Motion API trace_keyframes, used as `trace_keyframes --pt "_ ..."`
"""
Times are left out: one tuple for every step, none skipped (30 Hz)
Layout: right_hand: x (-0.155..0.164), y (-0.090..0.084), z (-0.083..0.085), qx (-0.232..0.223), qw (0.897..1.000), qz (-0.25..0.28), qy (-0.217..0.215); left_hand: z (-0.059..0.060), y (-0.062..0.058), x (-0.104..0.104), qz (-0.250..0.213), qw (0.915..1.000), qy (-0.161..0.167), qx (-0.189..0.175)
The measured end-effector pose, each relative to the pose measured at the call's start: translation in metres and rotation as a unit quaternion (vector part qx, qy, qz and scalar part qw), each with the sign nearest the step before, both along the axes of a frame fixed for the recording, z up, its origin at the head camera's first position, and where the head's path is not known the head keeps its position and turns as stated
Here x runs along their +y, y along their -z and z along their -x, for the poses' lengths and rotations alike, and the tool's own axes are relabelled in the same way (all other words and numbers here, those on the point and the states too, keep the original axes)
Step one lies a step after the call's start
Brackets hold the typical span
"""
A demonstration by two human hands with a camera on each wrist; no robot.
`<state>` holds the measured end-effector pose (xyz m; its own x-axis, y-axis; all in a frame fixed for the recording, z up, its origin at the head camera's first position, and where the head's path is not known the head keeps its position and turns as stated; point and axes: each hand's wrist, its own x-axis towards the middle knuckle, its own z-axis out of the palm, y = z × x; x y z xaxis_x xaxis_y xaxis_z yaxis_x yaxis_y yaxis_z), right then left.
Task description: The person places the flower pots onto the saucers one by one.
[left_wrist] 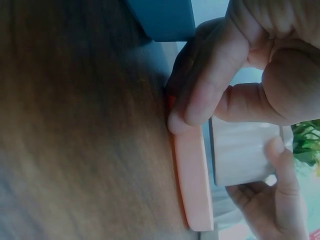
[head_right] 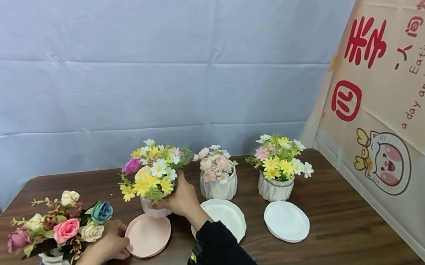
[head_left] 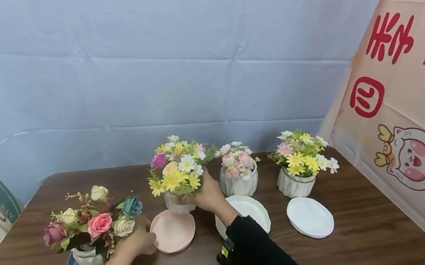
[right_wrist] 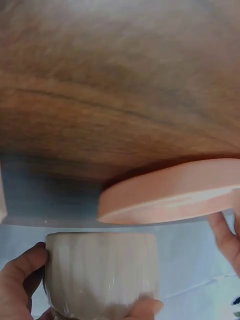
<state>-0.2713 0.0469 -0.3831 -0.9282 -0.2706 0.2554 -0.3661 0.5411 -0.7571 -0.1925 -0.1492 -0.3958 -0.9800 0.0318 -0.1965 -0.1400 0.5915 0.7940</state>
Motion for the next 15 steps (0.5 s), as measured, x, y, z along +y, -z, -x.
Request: trace_keyframes --pt "0.000 0.000 -0.002 0.005 1.000 -0.001 -0.004 0.000 0.000 0.000 0.003 1.0000 0.000 0.000" --pt "0.000 0.000 -0.004 0.005 1.000 -0.001 -0.007 0.000 0.000 0.000 0.002 1.0000 0.001 0.002" --pt "0.000 -0.001 -0.006 0.007 1.000 0.000 -0.011 0.000 0.001 -0.001 0.000 1.0000 0.000 0.003" --pt "0.000 -0.001 -0.008 0.007 1.000 0.001 -0.015 0.000 0.001 -0.001 -0.002 1.0000 -0.001 0.005" --pt "-0.001 -0.001 -0.010 0.005 1.000 -0.001 -0.019 0.000 0.001 -0.001 -0.005 1.0000 -0.003 0.005" --pt "-0.001 -0.001 -0.012 0.004 1.000 0.000 -0.023 0.000 0.002 -0.001 -0.012 0.9999 -0.004 0.006" --pt "-0.002 -0.001 -0.015 0.000 1.000 -0.004 -0.024 -0.001 0.002 -0.002 -0.021 0.9997 -0.006 0.008" --pt "-0.002 -0.001 -0.017 -0.002 1.000 -0.006 -0.027 -0.001 0.003 -0.002 -0.030 0.9995 -0.009 0.009" --pt "-0.003 -0.001 -0.018 0.000 1.000 -0.009 -0.029 -0.002 0.003 -0.002 -0.038 0.9992 -0.012 0.009" --pt "-0.003 -0.001 -0.020 0.002 0.999 -0.011 -0.032 -0.002 0.004 -0.002 -0.046 0.9988 -0.012 0.009" --pt "-0.003 -0.001 -0.022 0.004 0.999 -0.015 -0.034 -0.002 0.004 -0.002 -0.052 0.9985 -0.013 0.011" --pt "-0.003 -0.002 -0.023 0.002 0.999 -0.015 -0.036 -0.003 0.004 -0.001 -0.056 0.9983 -0.012 0.013" --pt "-0.004 -0.002 -0.025 0.002 0.999 -0.018 -0.038 -0.003 0.004 -0.001 -0.057 0.9982 -0.014 0.013" --pt "-0.004 -0.002 -0.026 0.002 0.999 -0.018 -0.042 -0.003 0.004 -0.001 -0.058 0.9981 -0.014 0.014" --pt "-0.004 -0.002 -0.028 0.002 0.999 -0.018 -0.047 -0.003 0.005 -0.001 -0.059 0.9980 -0.015 0.013"
